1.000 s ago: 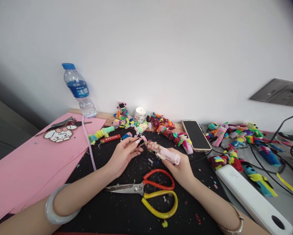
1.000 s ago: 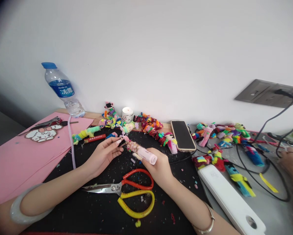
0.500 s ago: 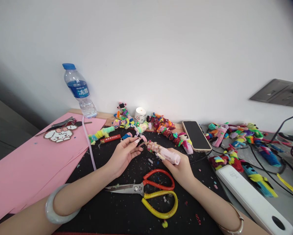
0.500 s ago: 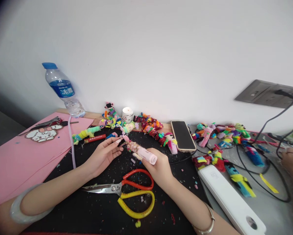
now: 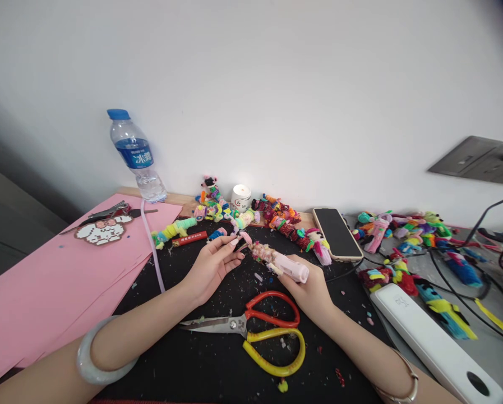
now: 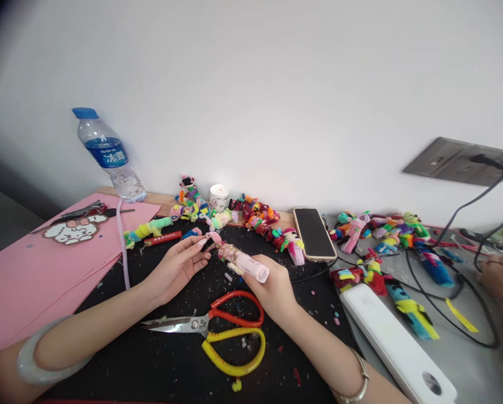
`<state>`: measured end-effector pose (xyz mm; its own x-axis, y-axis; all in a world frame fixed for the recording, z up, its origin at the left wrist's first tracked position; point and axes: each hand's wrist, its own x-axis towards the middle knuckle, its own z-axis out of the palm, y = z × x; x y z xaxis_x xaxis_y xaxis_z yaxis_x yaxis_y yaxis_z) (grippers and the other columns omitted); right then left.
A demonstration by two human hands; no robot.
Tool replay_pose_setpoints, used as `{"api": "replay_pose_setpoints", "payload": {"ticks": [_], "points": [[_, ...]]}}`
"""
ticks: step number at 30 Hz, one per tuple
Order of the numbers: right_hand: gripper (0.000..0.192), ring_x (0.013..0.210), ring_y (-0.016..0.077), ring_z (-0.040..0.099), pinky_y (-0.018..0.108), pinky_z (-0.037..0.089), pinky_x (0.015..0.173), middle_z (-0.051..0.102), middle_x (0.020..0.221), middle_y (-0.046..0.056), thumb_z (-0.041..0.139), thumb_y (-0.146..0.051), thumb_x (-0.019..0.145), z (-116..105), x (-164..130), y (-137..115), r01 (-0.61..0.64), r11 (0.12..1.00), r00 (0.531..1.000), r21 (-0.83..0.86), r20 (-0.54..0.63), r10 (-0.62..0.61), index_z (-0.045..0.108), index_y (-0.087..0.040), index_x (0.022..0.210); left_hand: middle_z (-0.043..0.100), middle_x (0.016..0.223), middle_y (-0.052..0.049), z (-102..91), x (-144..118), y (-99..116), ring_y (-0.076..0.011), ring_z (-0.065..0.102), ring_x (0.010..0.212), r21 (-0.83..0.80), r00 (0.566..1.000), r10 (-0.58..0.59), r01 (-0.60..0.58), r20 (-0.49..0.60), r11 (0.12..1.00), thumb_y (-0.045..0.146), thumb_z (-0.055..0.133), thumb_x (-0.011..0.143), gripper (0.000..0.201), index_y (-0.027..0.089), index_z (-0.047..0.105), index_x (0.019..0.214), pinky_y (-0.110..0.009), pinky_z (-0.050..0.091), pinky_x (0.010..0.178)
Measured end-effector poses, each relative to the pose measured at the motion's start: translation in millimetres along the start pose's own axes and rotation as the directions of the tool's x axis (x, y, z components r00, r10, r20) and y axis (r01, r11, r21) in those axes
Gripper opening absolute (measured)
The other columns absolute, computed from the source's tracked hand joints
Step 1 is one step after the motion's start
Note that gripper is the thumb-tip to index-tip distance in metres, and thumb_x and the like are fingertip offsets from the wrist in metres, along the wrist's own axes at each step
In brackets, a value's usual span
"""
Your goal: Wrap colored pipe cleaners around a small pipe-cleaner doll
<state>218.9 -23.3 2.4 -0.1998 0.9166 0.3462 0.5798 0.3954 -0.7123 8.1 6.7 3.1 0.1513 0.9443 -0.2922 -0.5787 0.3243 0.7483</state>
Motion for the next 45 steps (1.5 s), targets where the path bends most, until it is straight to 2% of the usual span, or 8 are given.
{"api": "replay_pose_setpoints", "payload": {"ticks": [34, 45], "points": [[0.007, 0.060, 0.0135, 0.054, 0.023, 0.041, 0.057, 0.061, 0.070, 0.000, 0.056, -0.022, 0.083, -0.2, 0.0, 0.8, -0.044, 0.999, 0.998, -0.004, 0.035, 0.044, 0.060, -0.017, 0.084, 0.069, 0.083, -0.002, 1.8, -0.6, 1.0, -0.0072, 0.064, 0.062, -0.002, 1.000, -0.002, 0.002, 0.013, 1.000, 0.012, 0.059, 0.080, 0.008, 0.015, 0.062, 0.086, -0.016, 0.052, 0.060], [0.016, 0.079, 0.0196, 0.062, 0.029, 0.048, 0.070, 0.067, 0.091, 0.005, 0.056, -0.024, 0.083, 2.1, -1.0, 5.9, -0.053, 0.998, 0.999, -0.025, -0.001, 0.053, 0.060, -0.020, 0.098, 0.069, 0.085, -0.003, 0.3, 1.2, 2.6, -0.0093, 0.065, 0.066, -0.003, 1.000, 0.017, -0.017, -0.017, 1.000, 0.016, 0.065, 0.075, 0.011, 0.016, 0.062, 0.086, -0.019, 0.053, 0.065]]}}
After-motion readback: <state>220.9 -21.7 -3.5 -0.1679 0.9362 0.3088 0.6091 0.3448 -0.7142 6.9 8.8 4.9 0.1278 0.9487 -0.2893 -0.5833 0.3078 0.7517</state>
